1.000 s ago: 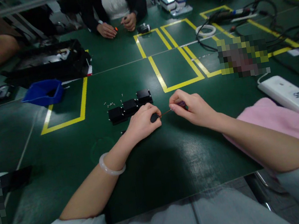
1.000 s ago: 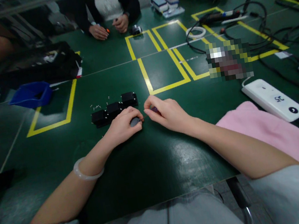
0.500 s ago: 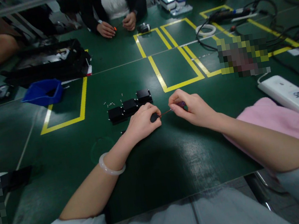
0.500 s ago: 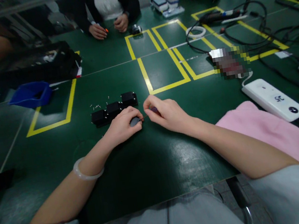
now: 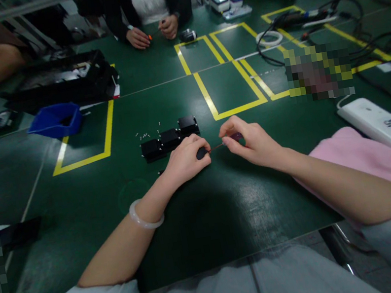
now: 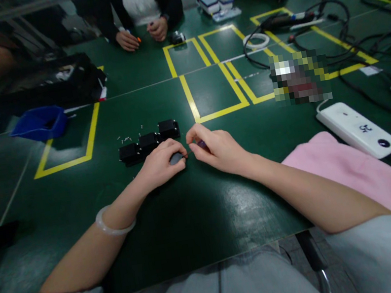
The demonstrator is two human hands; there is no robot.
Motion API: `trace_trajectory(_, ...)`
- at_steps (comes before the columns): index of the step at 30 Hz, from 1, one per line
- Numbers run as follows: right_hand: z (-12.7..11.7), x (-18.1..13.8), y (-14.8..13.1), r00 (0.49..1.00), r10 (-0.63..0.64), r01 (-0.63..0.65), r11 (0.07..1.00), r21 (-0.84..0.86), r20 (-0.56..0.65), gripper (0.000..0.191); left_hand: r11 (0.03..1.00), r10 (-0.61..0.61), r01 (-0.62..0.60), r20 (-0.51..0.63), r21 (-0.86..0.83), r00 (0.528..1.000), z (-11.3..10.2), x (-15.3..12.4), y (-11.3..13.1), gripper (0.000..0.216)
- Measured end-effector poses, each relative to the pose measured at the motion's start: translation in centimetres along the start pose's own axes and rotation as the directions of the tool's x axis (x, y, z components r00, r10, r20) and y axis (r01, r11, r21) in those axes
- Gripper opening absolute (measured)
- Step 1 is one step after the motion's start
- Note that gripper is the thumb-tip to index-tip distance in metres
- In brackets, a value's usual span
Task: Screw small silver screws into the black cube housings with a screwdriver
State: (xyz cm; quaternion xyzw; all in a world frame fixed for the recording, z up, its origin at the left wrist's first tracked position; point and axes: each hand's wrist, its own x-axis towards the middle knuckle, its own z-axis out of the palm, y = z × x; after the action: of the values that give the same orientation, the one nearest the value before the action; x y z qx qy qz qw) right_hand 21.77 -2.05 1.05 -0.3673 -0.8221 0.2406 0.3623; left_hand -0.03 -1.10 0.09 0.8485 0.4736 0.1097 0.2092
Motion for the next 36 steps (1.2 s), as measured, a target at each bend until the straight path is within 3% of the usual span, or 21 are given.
trace_trajectory(26, 0.04, -0.01, 0.09, 0.999, -0.037, 0.037, 0.999, -0.005, -0.008, 0.006, 1.000, -0.001, 0.001, 0.007, 0.009, 1.000, -0.02, 0.02, 0.05, 0.019)
trace_trajectory(36, 0.22, -0.04, 0.40, 0.999, 0.030, -0.030, 1.000, -0.001, -0.044, 0.010, 1.000, 0.005, -0.005, 0.004, 0.005, 1.000, -0.02, -0.02, 0.01, 0.018)
